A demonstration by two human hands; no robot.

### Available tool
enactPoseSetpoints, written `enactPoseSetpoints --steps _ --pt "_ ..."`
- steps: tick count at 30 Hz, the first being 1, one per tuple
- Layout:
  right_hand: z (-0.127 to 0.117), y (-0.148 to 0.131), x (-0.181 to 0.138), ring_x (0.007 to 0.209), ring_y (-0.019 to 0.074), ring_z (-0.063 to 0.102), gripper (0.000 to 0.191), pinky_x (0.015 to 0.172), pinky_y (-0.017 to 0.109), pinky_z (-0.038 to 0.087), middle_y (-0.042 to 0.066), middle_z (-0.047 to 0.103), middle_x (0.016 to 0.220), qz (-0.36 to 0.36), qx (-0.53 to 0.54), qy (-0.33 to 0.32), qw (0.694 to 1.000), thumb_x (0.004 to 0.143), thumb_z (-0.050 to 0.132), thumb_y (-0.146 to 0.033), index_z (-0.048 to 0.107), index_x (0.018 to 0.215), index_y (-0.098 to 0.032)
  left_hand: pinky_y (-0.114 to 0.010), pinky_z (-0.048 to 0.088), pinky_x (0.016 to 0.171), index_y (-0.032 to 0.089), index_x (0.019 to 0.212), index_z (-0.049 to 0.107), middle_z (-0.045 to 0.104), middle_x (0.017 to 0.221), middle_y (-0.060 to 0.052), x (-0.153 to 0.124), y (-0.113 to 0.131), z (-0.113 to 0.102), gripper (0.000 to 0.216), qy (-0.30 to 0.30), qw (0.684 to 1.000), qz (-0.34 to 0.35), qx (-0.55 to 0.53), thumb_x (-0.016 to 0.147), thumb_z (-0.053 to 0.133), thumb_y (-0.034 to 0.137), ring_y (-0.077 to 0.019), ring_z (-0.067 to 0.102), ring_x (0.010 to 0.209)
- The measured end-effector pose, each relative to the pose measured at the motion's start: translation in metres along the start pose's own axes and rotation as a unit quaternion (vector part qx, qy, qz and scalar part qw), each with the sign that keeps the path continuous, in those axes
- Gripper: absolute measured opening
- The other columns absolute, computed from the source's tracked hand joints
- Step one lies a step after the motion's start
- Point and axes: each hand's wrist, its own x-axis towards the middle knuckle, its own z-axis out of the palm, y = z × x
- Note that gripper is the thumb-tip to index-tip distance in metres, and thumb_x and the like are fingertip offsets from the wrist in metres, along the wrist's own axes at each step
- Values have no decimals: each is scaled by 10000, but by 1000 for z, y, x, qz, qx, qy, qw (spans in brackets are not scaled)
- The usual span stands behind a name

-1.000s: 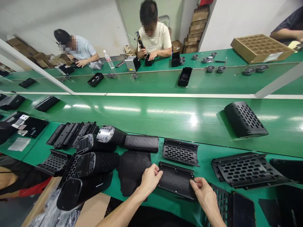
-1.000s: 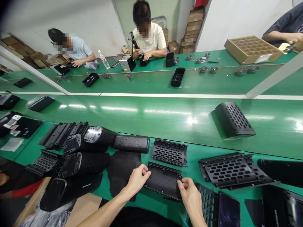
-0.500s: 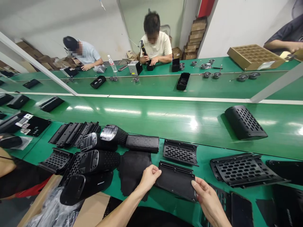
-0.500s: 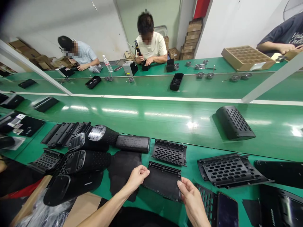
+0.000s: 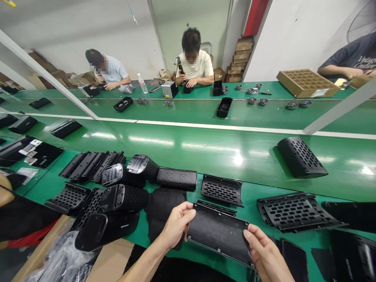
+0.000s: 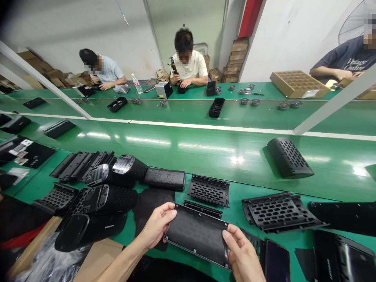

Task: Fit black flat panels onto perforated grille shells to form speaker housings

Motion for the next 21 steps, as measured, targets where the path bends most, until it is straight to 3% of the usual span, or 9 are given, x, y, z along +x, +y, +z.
enactPoseSetpoints --steps 8,15,21 --pt "-4 -8 -4 987 172 594 473 808 183 537 12 624 1028 63 48 -14 997 672 958 -480 705 994 -243 -200 356 605 169 1065 618 484 771 41 -9 3 -6 467 -11 998 60 23 839 798 535 -78 408 659" --pt "-3 -20 -12 1404 276 490 672 881 212 567 17 658 1378 106 80 21 991 580 995 -476 720 1163 -285 -230 392 647 178 1102 646 535 813 18 -16 13 -2 488 -40 998 45 -15 802 830 517 -93 459 677" --pt "-3 -28 -14 1411 275 502 707 844 167 565 22 690 1358 103 93 45 989 520 1027 -435 734 1143 -276 -241 423 681 176 1203 663 573 923 -29 -18 17 -3 460 -90 994 61 -28 841 820 412 -111 506 751"
